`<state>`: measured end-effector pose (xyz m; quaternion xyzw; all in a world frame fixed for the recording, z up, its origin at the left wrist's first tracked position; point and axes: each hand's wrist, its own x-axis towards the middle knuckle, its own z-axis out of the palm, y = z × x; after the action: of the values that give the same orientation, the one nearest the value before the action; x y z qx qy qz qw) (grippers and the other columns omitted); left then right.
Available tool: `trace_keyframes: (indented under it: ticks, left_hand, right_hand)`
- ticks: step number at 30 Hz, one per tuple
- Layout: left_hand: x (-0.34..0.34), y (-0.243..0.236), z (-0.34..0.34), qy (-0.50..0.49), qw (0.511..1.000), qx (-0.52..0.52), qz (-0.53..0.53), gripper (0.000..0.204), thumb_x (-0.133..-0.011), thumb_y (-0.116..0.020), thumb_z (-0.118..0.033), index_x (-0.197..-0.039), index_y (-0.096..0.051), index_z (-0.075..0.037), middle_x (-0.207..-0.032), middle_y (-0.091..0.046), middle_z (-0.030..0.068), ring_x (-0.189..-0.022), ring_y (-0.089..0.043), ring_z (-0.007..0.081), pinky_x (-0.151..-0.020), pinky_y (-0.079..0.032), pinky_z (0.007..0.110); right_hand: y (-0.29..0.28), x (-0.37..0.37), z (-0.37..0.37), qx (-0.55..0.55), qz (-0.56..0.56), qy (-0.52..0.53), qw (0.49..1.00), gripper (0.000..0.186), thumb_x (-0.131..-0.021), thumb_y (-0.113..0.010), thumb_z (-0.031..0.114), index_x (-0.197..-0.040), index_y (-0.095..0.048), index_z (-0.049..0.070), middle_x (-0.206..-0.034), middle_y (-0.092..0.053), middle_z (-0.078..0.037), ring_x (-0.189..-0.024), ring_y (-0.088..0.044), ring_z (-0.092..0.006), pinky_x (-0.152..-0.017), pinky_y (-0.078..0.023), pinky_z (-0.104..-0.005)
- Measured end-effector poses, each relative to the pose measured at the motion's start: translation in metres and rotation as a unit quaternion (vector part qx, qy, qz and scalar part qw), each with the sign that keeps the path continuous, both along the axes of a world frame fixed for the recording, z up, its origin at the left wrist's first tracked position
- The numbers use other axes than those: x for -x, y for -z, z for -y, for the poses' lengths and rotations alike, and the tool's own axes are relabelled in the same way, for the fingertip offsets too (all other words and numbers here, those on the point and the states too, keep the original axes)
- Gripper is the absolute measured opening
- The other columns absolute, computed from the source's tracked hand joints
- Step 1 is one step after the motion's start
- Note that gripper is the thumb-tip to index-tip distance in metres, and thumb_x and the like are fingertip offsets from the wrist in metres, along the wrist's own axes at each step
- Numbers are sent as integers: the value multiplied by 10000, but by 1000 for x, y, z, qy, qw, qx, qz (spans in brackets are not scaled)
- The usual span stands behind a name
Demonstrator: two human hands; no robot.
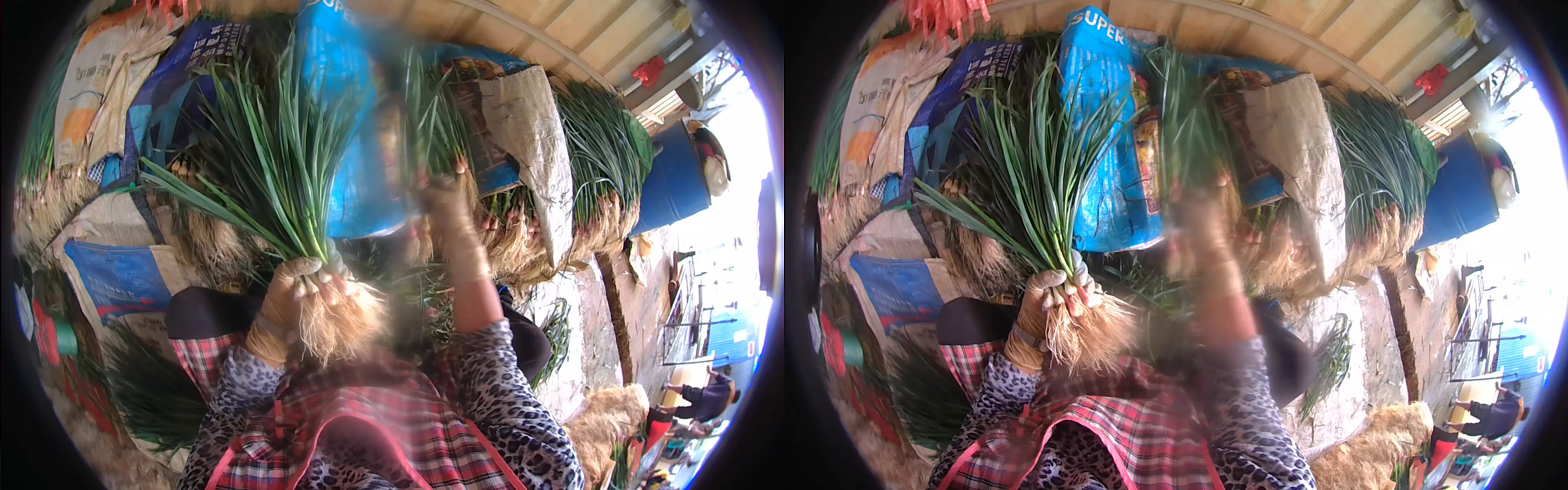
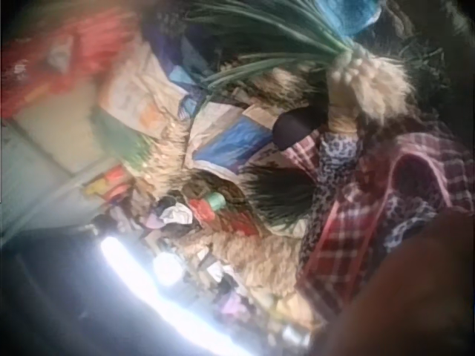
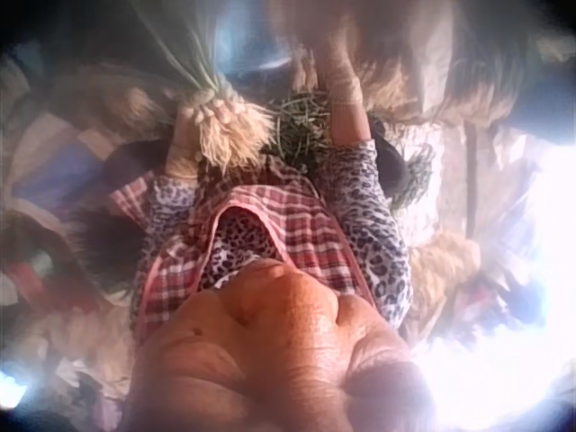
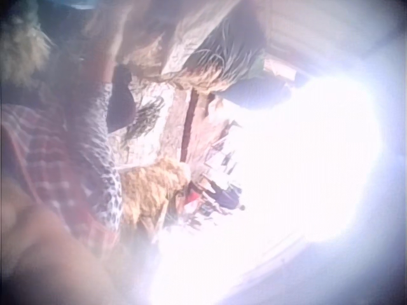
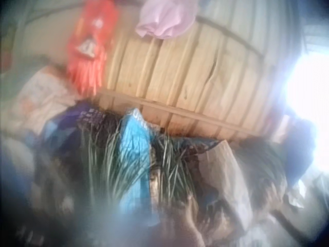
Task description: The person sits and repeatedly cleans bundles of green onions by hand, shaking off soil and debris from the roots. The cleaned onions are placed into a blue plastic bag, and the process continues with multiple bundles.
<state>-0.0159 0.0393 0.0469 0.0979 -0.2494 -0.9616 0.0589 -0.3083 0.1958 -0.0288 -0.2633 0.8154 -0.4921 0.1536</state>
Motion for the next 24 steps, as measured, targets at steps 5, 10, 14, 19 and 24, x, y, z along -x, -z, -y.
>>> trace_keyframes:
  ticks: [5,10,14,19,24]
  left_hand:
    - [3,15,8,25,1000,-5,-1,307,-787,-637,-189,-1016,-534,-13,-735,-565,68,-749,-543,232,-775,-437,411]
    - [3,16,4,9,999,11,30,376,-789,-644,-211,-1085,-537,-6,-767,-578,72,-761,-556,246,-824,-436,419]
    - [-5,-1,3,-13,999,-10,-32,371,-809,-634,-216,-1107,-531,-21,-746,-550,53,-738,-561,222,-834,-439,416]
    - [5,4,-1,-10,1000,7,-24,336,-807,-634,-193,-1078,-533,-22,-751,-561,67,-708,-559,221,-752,-444,410]
    - [-11,1,5,-23,999,-30,-20,334,-812,-625,-216,-1070,-533,-25,-779,-567,59,-723,-571,226,-755,-443,410]
  right_hand:
    - [-79,-9,-56,-160,-2,-32,987,293,-905,-551,101,-1190,-538,38,-992,-633,-61,-880,-615,-128,-664,-518,-239]
    - [12,-28,-33,-391,-146,-61,907,288,-905,-534,89,-1188,-535,34,-1006,-631,-65,-875,-614,-128,-670,-517,-232]
    - [-36,-39,-44,-300,-61,-87,948,286,-906,-521,79,-1187,-534,30,-1017,-630,-69,-870,-612,-128,-674,-515,-227]
    - [12,-65,-38,-451,-162,-93,873,283,-906,-504,66,-1185,-532,26,-1031,-628,-72,-864,-611,-127,-680,-514,-220]
    - [-55,-60,-62,-214,-60,-59,973,281,-906,-487,54,-1183,-529,21,-1045,-627,-76,-859,-609,-127,-686,-512,-213]
